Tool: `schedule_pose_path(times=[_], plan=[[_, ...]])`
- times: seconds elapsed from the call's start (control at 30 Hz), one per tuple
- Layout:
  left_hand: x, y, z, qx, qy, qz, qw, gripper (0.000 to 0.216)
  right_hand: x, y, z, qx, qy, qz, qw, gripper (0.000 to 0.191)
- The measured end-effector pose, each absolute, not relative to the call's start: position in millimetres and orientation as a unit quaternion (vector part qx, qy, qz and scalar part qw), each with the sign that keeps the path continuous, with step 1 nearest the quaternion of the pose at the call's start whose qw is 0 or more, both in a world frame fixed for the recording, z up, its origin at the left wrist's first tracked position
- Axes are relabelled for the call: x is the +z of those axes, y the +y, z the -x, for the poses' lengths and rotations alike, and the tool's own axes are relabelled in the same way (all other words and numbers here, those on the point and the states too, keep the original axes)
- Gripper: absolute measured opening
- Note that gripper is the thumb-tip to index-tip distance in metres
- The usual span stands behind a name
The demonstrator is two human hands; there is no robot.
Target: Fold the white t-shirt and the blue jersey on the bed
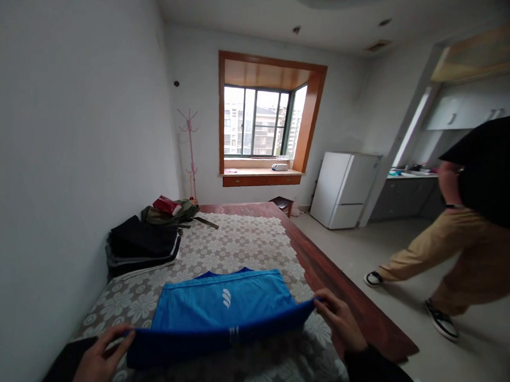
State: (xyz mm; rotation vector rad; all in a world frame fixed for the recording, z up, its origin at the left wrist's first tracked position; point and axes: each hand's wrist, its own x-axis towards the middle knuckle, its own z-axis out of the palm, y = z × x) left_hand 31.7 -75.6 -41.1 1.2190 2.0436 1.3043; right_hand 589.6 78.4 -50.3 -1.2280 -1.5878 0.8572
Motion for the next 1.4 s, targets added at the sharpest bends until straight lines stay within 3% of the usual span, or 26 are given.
schedule_pose_path(times=[0.1, 0.27, 0.67, 0.93, 1.1, 1.4], plan=[[-36, -10, -30, 0.416, 0.757, -0.476, 0.168, 0.057, -46, 137, -560, 0.279, -0.672, 0.538, 0.425, 0.038], [-58, 68, -35, 0.33, 0.813, -0.469, 0.102, 0.029, -67, 208, -516, 0.22, -0.671, 0.618, 0.345, 0.017], [-82, 72, -36, 0.249, 0.849, -0.466, 0.009, 0.039, -123, 221, -503, 0.132, -0.672, 0.657, 0.315, 0.014], [-96, 81, -17, 0.378, 0.791, -0.462, 0.131, 0.032, -129, 228, -512, 0.212, -0.676, 0.59, 0.388, 0.015], [-98, 84, -18, 0.451, 0.765, -0.436, 0.145, 0.041, -124, 225, -513, 0.278, -0.623, 0.562, 0.467, 0.028], [-95, 88, -19, 0.56, 0.715, -0.389, 0.154, 0.065, -140, 240, -517, 0.279, -0.624, 0.534, 0.497, 0.027]])
